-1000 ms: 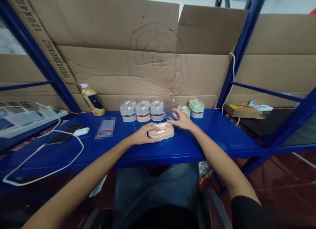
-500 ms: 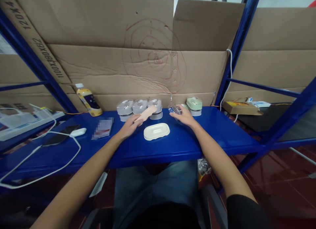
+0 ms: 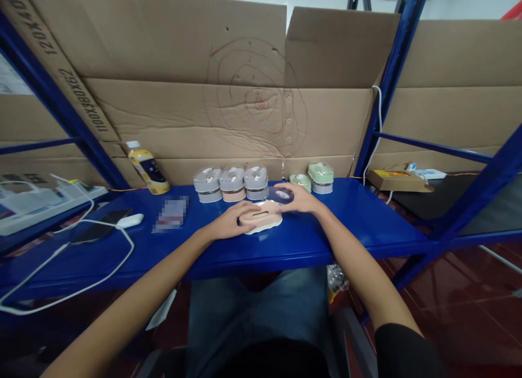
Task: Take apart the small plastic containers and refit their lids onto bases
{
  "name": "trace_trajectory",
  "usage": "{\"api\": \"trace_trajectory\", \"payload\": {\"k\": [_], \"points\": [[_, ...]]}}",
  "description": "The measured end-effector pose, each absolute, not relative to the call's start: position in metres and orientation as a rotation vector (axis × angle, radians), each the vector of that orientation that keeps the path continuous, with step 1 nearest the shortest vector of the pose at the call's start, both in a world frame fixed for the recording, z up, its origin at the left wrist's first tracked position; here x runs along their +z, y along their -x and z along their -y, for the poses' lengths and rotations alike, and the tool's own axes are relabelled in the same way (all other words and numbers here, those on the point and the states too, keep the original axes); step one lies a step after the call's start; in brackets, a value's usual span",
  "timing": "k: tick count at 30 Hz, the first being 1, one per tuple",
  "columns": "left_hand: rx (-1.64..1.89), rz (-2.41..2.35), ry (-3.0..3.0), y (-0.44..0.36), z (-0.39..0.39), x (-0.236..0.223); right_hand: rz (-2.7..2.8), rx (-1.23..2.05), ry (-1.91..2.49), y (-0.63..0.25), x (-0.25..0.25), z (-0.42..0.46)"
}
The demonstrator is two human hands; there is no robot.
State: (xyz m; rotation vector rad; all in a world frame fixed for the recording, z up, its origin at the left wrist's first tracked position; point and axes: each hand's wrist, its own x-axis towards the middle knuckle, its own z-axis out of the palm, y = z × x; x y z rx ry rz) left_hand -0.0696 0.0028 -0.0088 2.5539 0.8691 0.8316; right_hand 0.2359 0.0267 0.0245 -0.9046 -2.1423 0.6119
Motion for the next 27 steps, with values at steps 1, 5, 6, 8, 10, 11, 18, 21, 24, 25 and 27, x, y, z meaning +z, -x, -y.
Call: {"api": "trace_trajectory", "payload": {"k": [1,5,6,8,10,11,18,21,24,25,27], "points": [[0.834,-0.885,-2.532,0.068,-0.002,-0.010,2.206,0.610,0.870,-0.233,0.025,-0.025],[0.870,-0.920,-2.381,0.062,-0.001,-0.015,2.389,0.549,0.722,-0.214,0.025,-0.020],[0.875,-0.897,-2.365,0.060,0.000,-0.016,2.419,0.529,0.681,-0.209,0.026,-0.020],[0.881,-0.850,-2.349,0.057,0.002,-0.016,2.476,0.484,0.629,-0.200,0.027,-0.020],[0.883,-0.830,-2.329,0.055,0.003,-0.015,2.529,0.435,0.619,-0.194,0.030,-0.022],[0.884,-0.827,-2.314,0.054,0.004,-0.015,2.551,0.414,0.624,-0.192,0.031,-0.023],[0.938,-0.831,-2.290,0.056,-0.003,-0.021,2.632,0.360,0.603,-0.186,0.035,-0.027],[0.936,-0.855,-2.283,0.058,-0.007,-0.024,2.639,0.362,0.607,-0.185,0.034,-0.028],[0.943,-0.857,-2.269,0.059,-0.009,-0.025,2.637,0.384,0.635,-0.183,0.034,-0.030],[0.948,-0.846,-2.261,0.059,-0.008,-0.024,2.636,0.384,0.645,-0.182,0.034,-0.030],[0.951,-0.810,-2.247,0.058,-0.008,-0.023,2.639,0.354,0.662,-0.181,0.036,-0.028]]}}
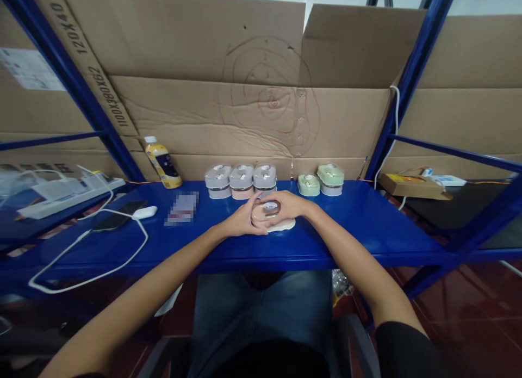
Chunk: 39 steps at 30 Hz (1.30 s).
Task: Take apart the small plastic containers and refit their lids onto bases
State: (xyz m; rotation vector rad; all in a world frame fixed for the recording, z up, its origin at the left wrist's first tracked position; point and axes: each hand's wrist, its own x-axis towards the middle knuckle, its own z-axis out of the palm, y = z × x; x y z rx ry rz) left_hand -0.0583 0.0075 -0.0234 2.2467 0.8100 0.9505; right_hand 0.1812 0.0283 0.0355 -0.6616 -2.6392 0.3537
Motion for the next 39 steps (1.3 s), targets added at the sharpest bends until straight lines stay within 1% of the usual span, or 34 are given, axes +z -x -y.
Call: {"api": "trace_trajectory", "payload": {"k": [4,8,14,22,26,31,39], "points": [[0.955,-0.740,-2.240,0.057,-0.005,-0.020,2.656,0.252,0.670,-0.178,0.038,-0.021],[0.970,-0.789,-2.295,0.057,-0.008,-0.022,2.630,0.190,0.724,-0.178,0.035,-0.013],[0.958,-0.805,-2.281,0.058,-0.014,-0.030,2.604,0.125,0.908,-0.185,0.032,-0.006],[0.919,-0.857,-2.197,0.056,-0.016,-0.033,2.613,0.097,1.112,-0.175,0.039,0.003],[0.962,-0.823,-2.168,0.055,-0.017,-0.035,2.647,0.046,1.144,-0.172,0.045,0.003],[0.979,-0.891,-2.162,0.054,-0.018,-0.035,2.684,-0.062,1.184,-0.170,0.051,0.004],[0.977,-0.895,-2.147,0.051,-0.012,-0.028,2.712,-0.055,1.195,-0.167,0.059,0.007]]}}
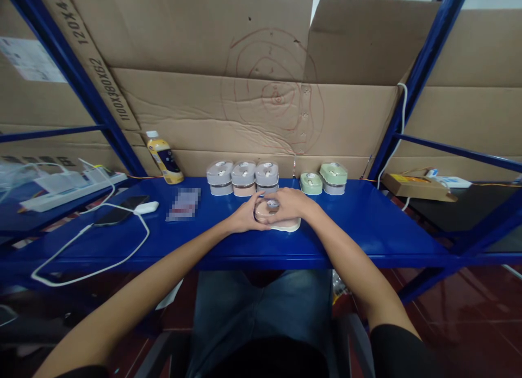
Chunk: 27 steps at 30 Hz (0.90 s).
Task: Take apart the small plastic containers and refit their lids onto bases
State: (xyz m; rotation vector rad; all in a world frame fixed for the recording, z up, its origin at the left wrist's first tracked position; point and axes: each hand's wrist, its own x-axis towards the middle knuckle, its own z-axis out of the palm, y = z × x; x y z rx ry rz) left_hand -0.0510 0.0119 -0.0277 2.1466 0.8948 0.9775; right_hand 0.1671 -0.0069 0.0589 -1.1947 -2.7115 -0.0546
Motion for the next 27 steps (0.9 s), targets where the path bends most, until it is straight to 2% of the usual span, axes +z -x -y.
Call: {"api": "trace_trajectory", "payload": {"k": [10,20,27], "points": [[0.961,-0.909,-2.153,0.053,-0.014,-0.030,2.735,0.045,1.187,-0.167,0.055,0.003],[0.916,-0.846,-2.155,0.054,-0.012,-0.029,2.537,0.118,1.239,-0.184,0.027,0.020],[0.888,-0.846,-2.230,0.055,-0.014,-0.033,2.614,0.142,0.993,-0.212,0.021,0.030]]}}
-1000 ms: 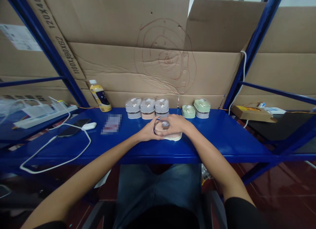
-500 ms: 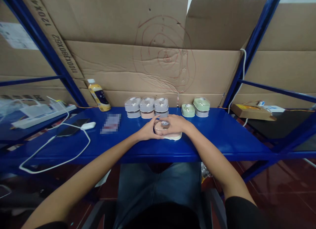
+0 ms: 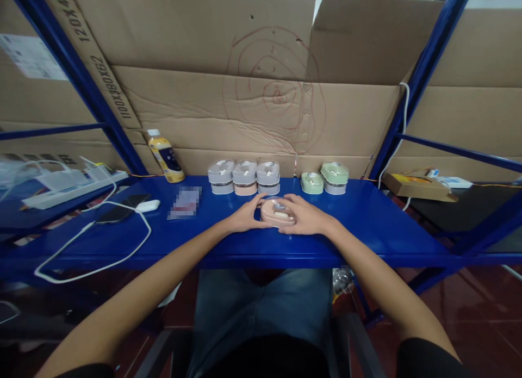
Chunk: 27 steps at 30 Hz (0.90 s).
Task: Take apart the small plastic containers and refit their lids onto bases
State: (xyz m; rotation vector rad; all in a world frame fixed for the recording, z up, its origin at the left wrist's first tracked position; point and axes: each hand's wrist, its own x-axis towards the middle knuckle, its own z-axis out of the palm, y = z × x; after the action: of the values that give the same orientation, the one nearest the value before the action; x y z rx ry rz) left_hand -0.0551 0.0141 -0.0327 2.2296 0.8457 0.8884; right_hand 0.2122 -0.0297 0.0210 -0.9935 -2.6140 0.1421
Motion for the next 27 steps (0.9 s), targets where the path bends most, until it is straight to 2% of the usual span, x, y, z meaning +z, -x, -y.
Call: {"api": "trace_trajectory", "payload": {"k": [2,6,11,20,27], "points": [[0.919,-0.892,-2.288,0.055,-0.016,-0.035,2.627,0.094,1.051,-0.227,0.020,0.036],[0.952,-1.078,-2.388,0.056,-0.019,-0.038,2.553,-0.105,1.451,-0.246,0.020,0.040],[0.873,-1.121,-2.506,0.057,-0.015,-0.035,2.496,-0.289,1.753,-0.233,0.026,0.003],[0.869,-1.129,-2.490,0.056,-0.015,-0.034,2.251,-0.372,1.810,-0.191,0.049,-0.042],[0.850,-1.127,-2.579,0.053,-0.015,-0.033,2.016,-0.226,1.770,-0.111,0.055,-0.076]]}}
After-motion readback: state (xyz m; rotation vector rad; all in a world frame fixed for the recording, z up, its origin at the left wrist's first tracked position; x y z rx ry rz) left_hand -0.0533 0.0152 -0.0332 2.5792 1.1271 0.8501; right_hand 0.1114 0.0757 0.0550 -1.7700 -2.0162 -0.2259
